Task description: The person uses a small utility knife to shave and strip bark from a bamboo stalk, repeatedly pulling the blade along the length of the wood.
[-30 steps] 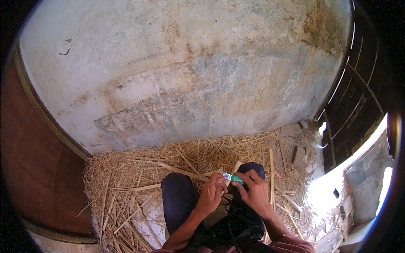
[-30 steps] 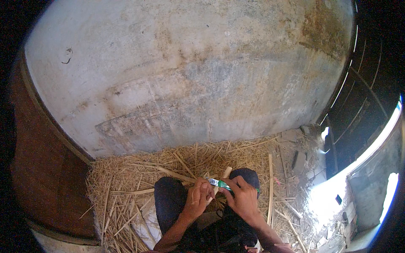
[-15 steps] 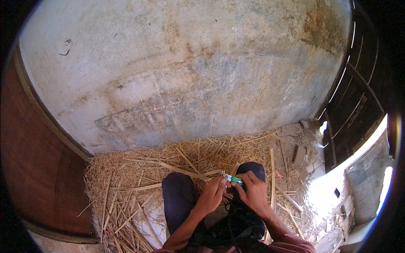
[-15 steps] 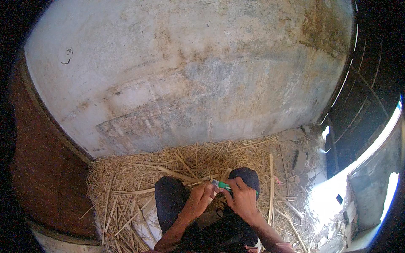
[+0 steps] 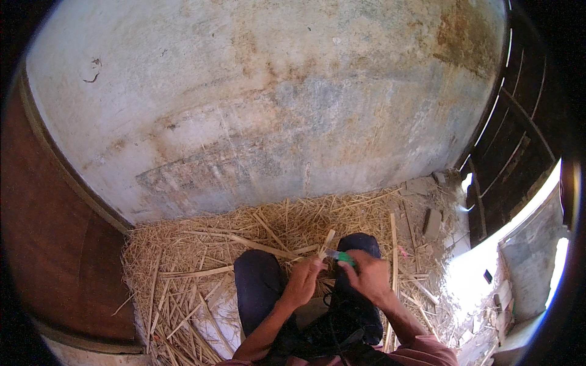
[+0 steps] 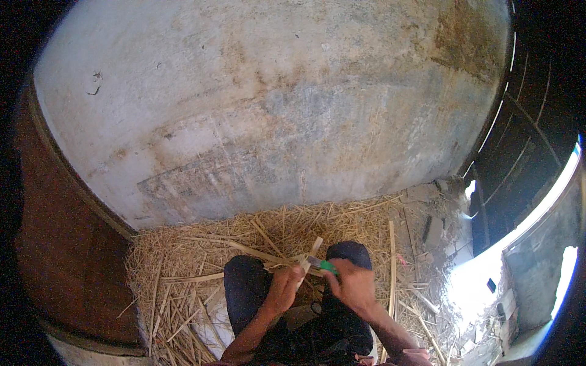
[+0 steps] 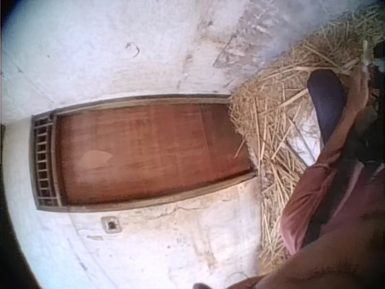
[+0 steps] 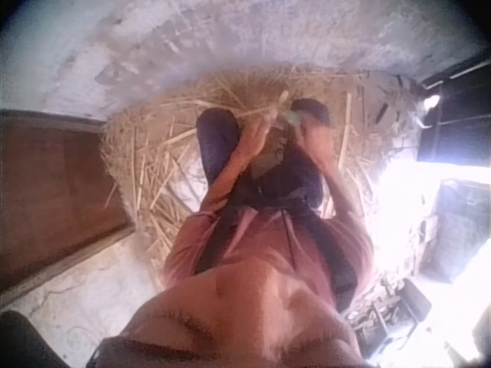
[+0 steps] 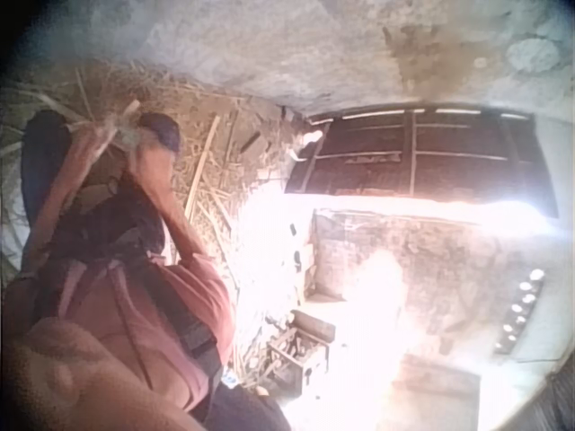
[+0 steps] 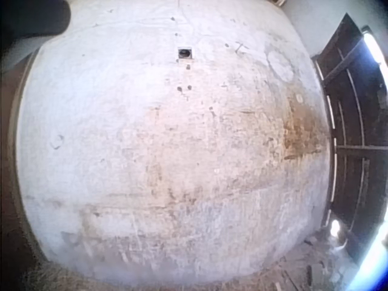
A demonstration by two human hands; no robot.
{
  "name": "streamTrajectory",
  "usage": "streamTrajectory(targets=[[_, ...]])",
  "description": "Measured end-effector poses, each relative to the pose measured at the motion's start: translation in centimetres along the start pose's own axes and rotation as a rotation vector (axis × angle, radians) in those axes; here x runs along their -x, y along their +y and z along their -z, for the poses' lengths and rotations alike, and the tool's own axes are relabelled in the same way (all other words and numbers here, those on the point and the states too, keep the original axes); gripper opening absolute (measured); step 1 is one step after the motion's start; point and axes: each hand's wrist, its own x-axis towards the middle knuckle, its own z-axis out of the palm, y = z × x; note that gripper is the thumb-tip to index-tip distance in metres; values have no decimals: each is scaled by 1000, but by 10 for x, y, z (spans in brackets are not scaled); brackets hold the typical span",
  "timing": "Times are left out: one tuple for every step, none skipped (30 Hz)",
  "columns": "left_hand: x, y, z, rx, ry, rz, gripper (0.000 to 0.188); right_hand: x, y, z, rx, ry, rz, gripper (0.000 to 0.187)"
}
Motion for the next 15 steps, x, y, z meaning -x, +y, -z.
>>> streamTrajectory(targets=[[7,-12,5,-62,55,-49,50,0,5,3,54,43,-51,23],[10,-16,13,-55,79,-45,52,-7,39,9,86,140,-226,24],[15,-20,22,-52,107,-38,53,-17,76,18,117,237,-400,25],[20,-22,35,7,106,30,55,-26,84,32,117,256,-433,27],[21,-15,38,69,98,99,57,-27,88,45,122,275,-470,29],[17,4,33,99,81,173,59,-23,89,44,103,244,-402,28],[15,1,27,147,58,154,59,-16,87,38,84,212,-333,28],[15,-5,25,185,44,136,59,-12,80,30,53,179,-259,27],[13,-11,24,222,27,113,59,-9,72,24,1,130,-237,27],[13,-15,21,266,4,127,58,-6,60,19,-50,80,-214,26],[14,-18,19,310,-15,143,58,-6,48,15,-103,27,-189,26],[16,-21,19,352,-35,160,58,-8,35,14,-150,-17,-177,27],[17,-24,21,395,-60,155,55,-10,21,16,-197,-62,-165,28],[15,-24,21,443,-92,149,53,-10,12,16,-238,-105,-157,30],[15,-24,21,490,-123,144,53,-10,7,12,-303,-137,-162,31]])
